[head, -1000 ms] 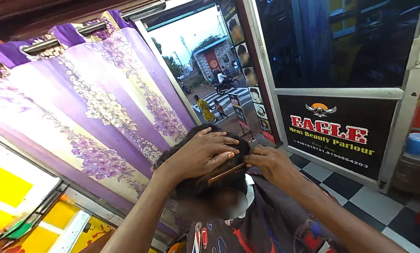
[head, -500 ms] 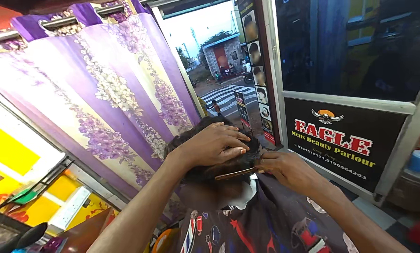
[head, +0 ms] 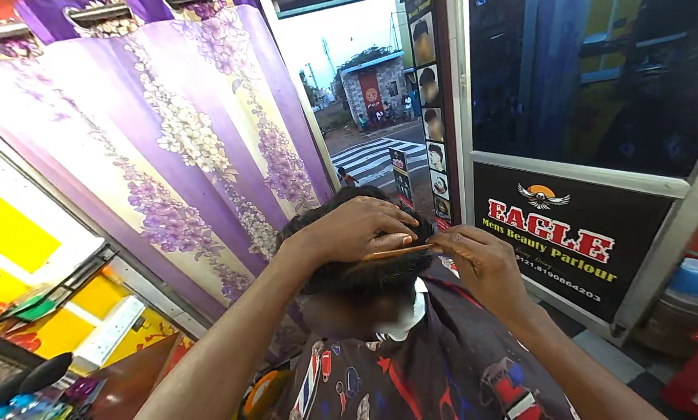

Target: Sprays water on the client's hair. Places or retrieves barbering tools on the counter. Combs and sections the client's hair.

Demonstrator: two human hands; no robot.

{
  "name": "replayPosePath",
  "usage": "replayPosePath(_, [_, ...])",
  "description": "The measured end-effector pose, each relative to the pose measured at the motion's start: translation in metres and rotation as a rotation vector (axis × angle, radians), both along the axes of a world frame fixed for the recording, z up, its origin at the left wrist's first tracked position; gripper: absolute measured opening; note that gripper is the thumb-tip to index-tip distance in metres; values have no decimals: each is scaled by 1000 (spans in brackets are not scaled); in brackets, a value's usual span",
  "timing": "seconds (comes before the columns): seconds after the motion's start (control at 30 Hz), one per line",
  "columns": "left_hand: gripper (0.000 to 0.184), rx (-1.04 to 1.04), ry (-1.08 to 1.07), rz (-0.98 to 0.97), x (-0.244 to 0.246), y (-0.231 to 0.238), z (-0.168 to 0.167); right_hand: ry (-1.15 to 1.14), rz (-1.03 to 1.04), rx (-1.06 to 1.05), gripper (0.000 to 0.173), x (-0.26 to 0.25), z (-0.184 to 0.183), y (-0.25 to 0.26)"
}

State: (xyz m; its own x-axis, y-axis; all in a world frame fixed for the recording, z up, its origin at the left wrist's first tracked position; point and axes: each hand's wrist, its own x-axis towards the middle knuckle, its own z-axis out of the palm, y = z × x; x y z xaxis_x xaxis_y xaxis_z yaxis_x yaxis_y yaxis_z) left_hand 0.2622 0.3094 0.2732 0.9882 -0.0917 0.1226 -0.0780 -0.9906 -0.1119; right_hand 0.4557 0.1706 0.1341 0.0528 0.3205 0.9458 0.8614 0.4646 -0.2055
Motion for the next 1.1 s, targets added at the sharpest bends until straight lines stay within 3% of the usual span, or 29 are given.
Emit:
replayPosePath(0.43, [37,-53,-32,30,-3,-16,5,-104,-43,12,23,-4,-8,13])
replayPosePath(0.7, [39,-23,-5,-18,3,-1,1,-279,71,-324,24,12,-5,-2])
replayPosePath(0.8, [38,-38,-8,-36,3,-3,2,-372,244,-607,23,19,5,-16])
replayPosePath(0.87, [38,-43,-2,-28,3,-4,2,-435,366,-683,25,19,13,-23])
replayPosePath(1.03, [39,-45,30,-7,4,-7,5,-260,165,-271,28,1,22,-24])
replayPosePath(1.1, [38,-46,35,-10,5,-7,5,-256,60,-203,27,0,26,-20])
